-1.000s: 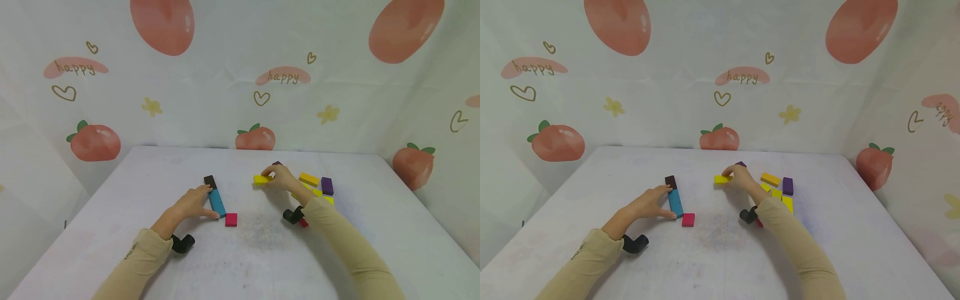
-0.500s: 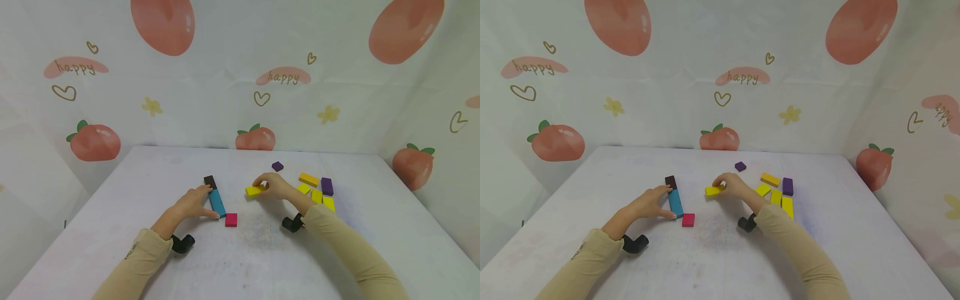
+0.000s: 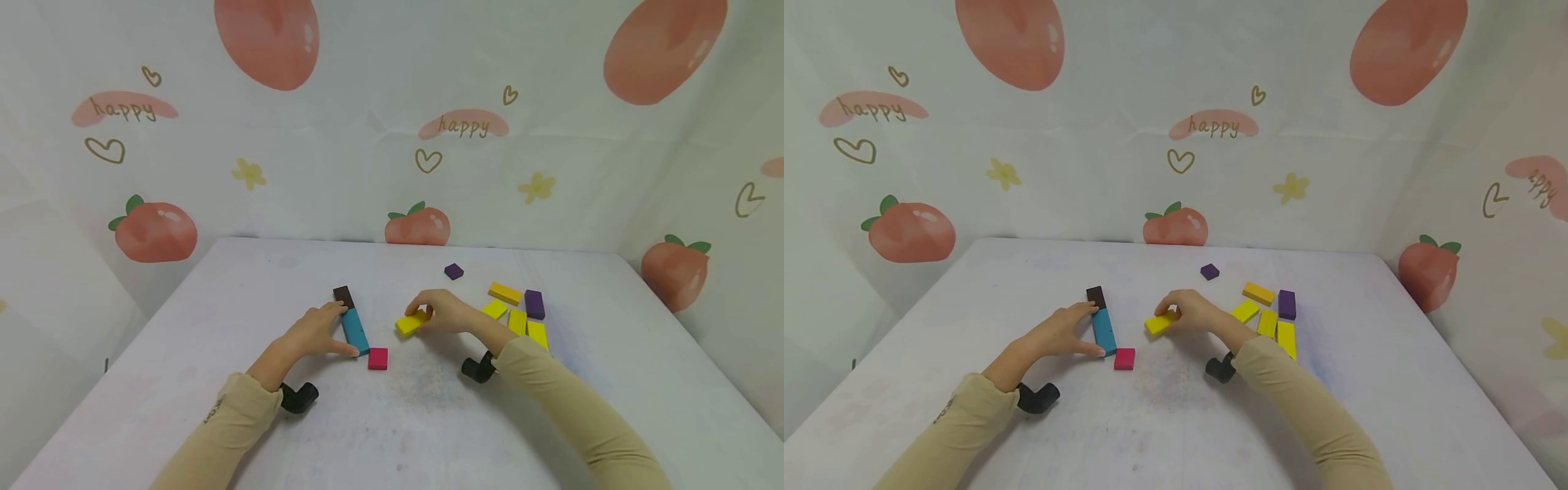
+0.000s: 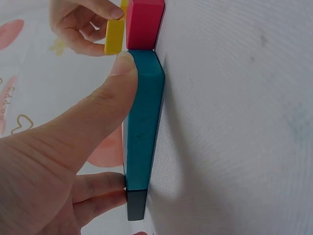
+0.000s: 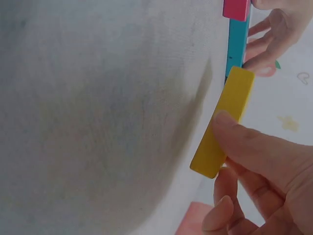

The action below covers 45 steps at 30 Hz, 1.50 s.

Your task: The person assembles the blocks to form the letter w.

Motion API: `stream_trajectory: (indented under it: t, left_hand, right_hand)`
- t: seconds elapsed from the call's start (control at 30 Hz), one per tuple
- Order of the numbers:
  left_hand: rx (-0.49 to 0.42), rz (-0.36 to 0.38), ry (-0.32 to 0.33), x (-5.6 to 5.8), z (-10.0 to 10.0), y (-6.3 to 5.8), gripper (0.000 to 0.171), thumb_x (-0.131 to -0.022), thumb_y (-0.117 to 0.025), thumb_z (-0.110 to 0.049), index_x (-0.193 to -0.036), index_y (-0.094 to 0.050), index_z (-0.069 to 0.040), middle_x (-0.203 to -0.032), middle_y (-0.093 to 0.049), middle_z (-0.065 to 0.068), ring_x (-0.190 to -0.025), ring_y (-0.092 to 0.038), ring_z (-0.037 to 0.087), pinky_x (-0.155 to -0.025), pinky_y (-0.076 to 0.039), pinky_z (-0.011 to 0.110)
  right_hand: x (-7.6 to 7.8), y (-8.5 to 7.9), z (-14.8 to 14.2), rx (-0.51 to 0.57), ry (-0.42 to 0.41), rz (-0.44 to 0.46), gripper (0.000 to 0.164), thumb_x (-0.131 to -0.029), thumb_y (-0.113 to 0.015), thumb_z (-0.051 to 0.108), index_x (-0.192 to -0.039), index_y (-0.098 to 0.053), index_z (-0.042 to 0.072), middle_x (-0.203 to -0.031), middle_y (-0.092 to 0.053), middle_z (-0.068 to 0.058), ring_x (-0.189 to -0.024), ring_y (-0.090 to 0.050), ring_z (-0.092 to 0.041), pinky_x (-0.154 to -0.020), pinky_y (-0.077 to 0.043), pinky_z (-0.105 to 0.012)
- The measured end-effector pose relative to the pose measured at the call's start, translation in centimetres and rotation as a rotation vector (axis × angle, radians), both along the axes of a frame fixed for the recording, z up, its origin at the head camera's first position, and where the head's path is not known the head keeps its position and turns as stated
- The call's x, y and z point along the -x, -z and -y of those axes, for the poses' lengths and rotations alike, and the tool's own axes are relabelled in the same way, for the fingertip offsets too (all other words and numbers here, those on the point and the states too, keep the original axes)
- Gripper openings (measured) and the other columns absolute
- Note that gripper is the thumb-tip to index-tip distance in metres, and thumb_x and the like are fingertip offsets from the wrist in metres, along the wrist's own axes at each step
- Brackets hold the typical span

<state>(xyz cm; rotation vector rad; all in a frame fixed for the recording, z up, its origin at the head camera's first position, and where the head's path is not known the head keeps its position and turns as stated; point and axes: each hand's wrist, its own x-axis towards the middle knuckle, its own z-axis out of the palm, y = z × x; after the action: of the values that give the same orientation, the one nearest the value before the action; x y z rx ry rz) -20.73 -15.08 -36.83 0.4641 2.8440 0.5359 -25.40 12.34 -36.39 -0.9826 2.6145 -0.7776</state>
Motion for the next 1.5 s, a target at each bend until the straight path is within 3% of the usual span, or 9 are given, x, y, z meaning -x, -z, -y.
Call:
stream_trajectory:
  t: [0.33,0.97,1.5]
  left_hand:
    - [0.007,0.013,-0.019,0.0,-0.1,0.0,0.09,-0.071,-0.078,-0.042,-0.14,-0.038,0.001,-0.148,-0.034,0.021,-0.132,-0.036,0.045,-0.106,-0.036,0.056]
    - [0.007,0.021,-0.024,0.0,-0.2,-0.2,0.091,-0.071,-0.078,-0.042,-0.14,-0.037,0.001,-0.148,-0.034,0.021,-0.133,-0.035,0.044,-0.106,-0.035,0.056]
    - [0.011,0.017,-0.027,0.1,-0.2,0.1,0.09,-0.071,-0.079,-0.042,-0.14,-0.039,0.001,-0.148,-0.035,0.021,-0.131,-0.037,0.044,-0.105,-0.037,0.056]
  right_hand:
    - [0.0,0.1,0.6,-0.037,-0.101,-0.027,0.027,-0.082,-0.069,0.008,-0.109,-0.066,0.012,-0.109,-0.065,-0.003,-0.086,-0.053,-0.012,-0.08,-0.051,-0.024]
    - [0.1,0.3,1.4,-0.096,-0.228,-0.005,0.026,-0.085,-0.067,0.008,-0.11,-0.065,0.014,-0.112,-0.064,-0.001,-0.097,-0.054,-0.015,-0.087,-0.048,-0.023]
    - [0.1,0.3,1.7,-0.138,-0.27,0.005,0.025,-0.084,-0.068,0.011,-0.109,-0.066,0.017,-0.112,-0.065,0.002,-0.099,-0.054,-0.012,-0.088,-0.047,-0.021]
